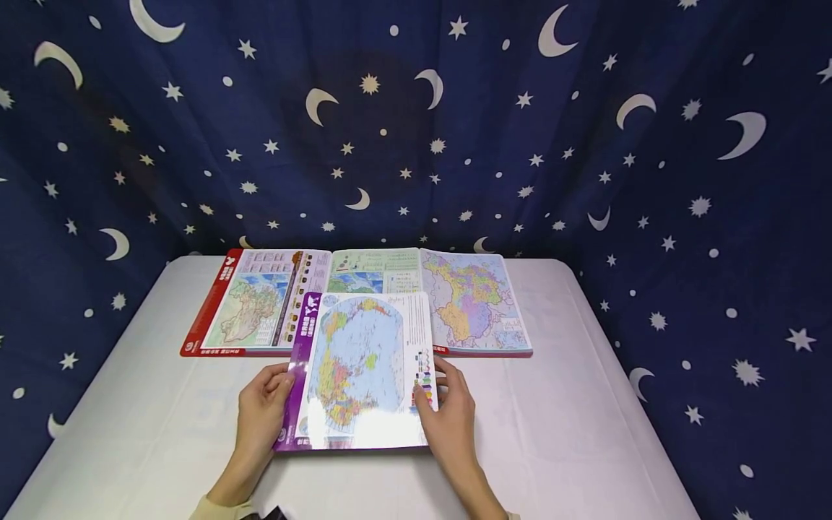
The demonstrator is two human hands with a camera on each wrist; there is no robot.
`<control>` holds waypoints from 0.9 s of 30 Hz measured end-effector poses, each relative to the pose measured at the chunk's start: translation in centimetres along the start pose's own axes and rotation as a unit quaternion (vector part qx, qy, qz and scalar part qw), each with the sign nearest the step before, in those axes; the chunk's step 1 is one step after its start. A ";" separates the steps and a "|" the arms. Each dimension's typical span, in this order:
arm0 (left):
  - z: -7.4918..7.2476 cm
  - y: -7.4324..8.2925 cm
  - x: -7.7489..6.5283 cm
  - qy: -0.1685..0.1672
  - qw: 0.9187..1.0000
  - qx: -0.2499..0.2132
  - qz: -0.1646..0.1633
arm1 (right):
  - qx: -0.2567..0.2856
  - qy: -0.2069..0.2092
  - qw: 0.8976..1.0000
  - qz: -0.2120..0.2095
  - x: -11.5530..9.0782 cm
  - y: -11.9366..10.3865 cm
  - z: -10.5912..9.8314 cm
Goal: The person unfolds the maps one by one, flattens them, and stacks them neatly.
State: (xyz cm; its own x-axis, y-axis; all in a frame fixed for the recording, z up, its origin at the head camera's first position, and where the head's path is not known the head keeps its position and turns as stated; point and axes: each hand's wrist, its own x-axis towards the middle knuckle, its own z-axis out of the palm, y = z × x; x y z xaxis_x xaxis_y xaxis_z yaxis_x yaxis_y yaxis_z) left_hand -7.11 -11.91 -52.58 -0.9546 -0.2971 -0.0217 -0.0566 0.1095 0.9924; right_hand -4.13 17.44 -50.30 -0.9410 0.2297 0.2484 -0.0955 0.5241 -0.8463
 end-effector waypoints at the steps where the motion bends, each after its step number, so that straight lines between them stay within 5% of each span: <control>1: 0.0 0.1 0.2 0.001 1.000 0.000 0.000 | -0.004 -0.003 1.000 -0.002 0.1 0.0 0.1; 20: 1.0 0.2 3.9 0.001 1.000 -0.007 -0.012 | -0.014 -0.015 1.000 -0.022 3.1 0.6 1.7; 27: 1.4 0.3 5.4 0.017 1.000 -0.013 0.010 | -0.023 -0.012 0.999 -0.030 4.6 0.8 2.3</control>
State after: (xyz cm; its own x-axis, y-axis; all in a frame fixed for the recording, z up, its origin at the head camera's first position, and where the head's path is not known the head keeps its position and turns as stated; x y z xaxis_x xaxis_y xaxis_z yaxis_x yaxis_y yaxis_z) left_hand -12.74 -12.14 -52.62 -0.9448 -0.3276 0.0024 -0.0289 0.0907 0.9955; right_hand -9.26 17.06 -50.92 -0.9415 0.1782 0.2861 -0.1370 0.5733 -0.8078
